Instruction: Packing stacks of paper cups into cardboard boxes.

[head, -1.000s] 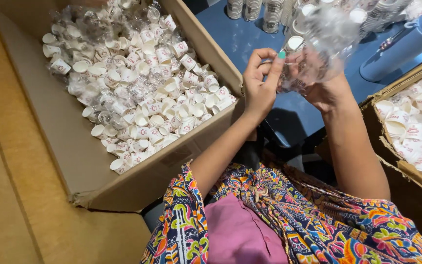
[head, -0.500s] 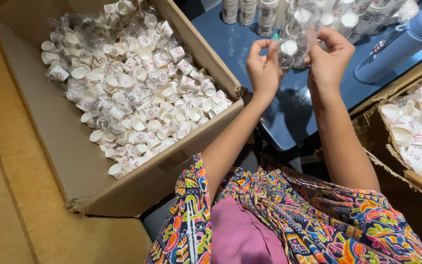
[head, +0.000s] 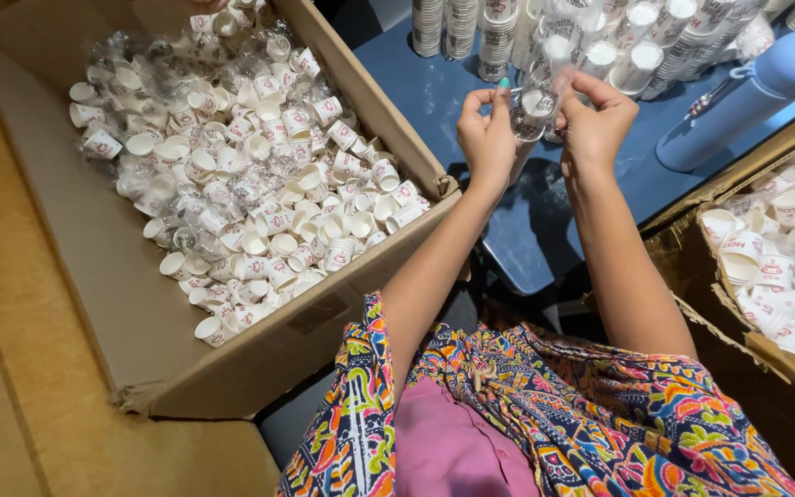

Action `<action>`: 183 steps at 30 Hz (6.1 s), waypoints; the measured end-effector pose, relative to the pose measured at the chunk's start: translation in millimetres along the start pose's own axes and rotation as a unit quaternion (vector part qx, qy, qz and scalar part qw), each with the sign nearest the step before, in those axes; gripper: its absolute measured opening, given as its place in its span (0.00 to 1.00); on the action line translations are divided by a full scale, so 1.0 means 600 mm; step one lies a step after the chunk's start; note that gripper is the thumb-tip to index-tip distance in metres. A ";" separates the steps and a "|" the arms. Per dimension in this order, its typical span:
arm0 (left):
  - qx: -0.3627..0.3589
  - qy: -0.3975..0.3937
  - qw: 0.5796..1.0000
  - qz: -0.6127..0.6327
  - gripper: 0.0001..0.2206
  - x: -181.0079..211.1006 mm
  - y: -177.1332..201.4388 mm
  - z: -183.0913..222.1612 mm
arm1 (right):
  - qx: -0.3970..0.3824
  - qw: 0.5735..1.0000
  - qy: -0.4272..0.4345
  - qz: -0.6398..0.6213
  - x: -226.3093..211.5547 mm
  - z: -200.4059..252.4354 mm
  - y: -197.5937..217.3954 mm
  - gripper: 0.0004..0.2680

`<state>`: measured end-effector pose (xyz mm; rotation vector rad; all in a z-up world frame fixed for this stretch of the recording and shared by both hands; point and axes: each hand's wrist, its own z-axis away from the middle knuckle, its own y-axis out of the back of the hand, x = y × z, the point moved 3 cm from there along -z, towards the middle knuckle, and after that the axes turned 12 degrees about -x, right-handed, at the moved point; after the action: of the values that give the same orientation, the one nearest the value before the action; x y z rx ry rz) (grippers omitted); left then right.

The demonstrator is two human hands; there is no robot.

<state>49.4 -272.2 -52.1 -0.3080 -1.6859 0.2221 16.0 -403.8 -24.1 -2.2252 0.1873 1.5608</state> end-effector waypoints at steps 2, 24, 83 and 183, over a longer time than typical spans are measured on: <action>0.002 -0.001 1.000 -0.003 0.12 0.001 -0.001 -0.002 | 0.003 1.000 -0.004 0.003 0.002 -0.004 0.001 0.06; -0.092 -0.072 0.775 -0.622 0.10 -0.167 0.040 0.049 | -0.052 0.802 0.026 0.594 0.134 0.096 0.042 0.04; -0.286 0.038 0.932 0.219 0.09 -0.079 -0.013 0.084 | -0.094 0.990 -0.060 -0.084 0.050 0.068 0.062 0.09; -0.035 -0.157 0.852 -0.499 0.08 0.256 0.409 0.199 | 0.056 0.793 0.280 0.538 0.067 0.168 0.011 0.30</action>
<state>-68.8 13.5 -3.4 0.6040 -1.9629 -0.5982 -59.1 -364.1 -92.0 -2.5143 1.9406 1.1118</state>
